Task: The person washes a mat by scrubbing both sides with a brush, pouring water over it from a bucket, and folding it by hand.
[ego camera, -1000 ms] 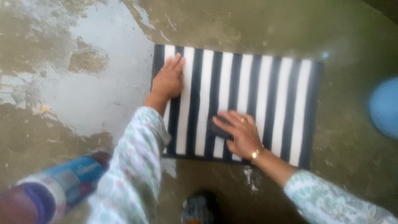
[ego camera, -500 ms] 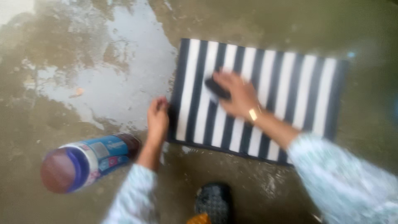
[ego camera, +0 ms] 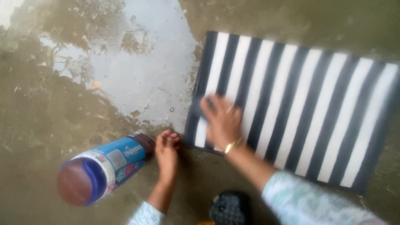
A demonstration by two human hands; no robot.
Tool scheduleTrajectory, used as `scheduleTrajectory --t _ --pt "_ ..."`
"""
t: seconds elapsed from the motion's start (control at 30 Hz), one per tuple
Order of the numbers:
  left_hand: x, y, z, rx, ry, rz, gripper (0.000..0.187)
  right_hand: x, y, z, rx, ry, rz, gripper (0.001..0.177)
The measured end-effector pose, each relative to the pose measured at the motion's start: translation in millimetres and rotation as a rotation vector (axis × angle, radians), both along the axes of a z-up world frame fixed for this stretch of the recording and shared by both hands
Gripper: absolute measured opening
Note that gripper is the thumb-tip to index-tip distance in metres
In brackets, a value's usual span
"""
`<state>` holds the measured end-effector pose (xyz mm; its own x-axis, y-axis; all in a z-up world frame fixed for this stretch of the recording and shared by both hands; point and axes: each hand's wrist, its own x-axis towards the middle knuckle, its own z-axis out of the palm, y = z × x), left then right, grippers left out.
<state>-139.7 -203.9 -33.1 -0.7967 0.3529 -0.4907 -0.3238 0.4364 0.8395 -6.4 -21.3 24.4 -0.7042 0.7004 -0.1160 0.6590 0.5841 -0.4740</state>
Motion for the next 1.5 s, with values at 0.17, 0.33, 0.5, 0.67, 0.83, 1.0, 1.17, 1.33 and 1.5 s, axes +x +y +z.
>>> scheduleTrajectory --t 0.17,0.33,0.5,0.67,0.83,1.0,1.17,1.33,1.5 --pt "-15 3 11 0.074 -0.026 0.015 0.023 19 -90 25 -0.112 0.072 0.100 0.081" --pt "-9 7 3 0.006 -0.044 -0.055 0.018 54 -43 26 -0.898 0.389 -0.300 0.074" --pt "18 27 23 -0.268 0.526 -0.492 0.031 116 56 21 0.064 0.029 -0.267 0.077" --pt "19 43 39 -0.466 0.502 -0.609 0.041 123 3 -8 0.115 0.027 -0.232 0.090" --pt "14 55 48 -0.531 0.572 -0.737 0.034 127 -70 3 0.023 -0.022 -0.059 0.090" --pt "-2 51 53 -0.558 0.391 -0.664 0.028 125 -42 5 -0.090 0.054 0.047 0.081" --pt "8 54 53 -0.674 0.573 -0.662 0.026 84 44 12 -0.005 0.133 -0.258 0.081" --pt "5 42 63 -0.593 0.635 -0.550 0.028 68 -35 -5 0.126 0.143 -0.022 0.082" --pt "29 67 73 -0.375 0.685 -0.494 0.027 114 -77 12 -0.123 0.177 0.168 0.083"
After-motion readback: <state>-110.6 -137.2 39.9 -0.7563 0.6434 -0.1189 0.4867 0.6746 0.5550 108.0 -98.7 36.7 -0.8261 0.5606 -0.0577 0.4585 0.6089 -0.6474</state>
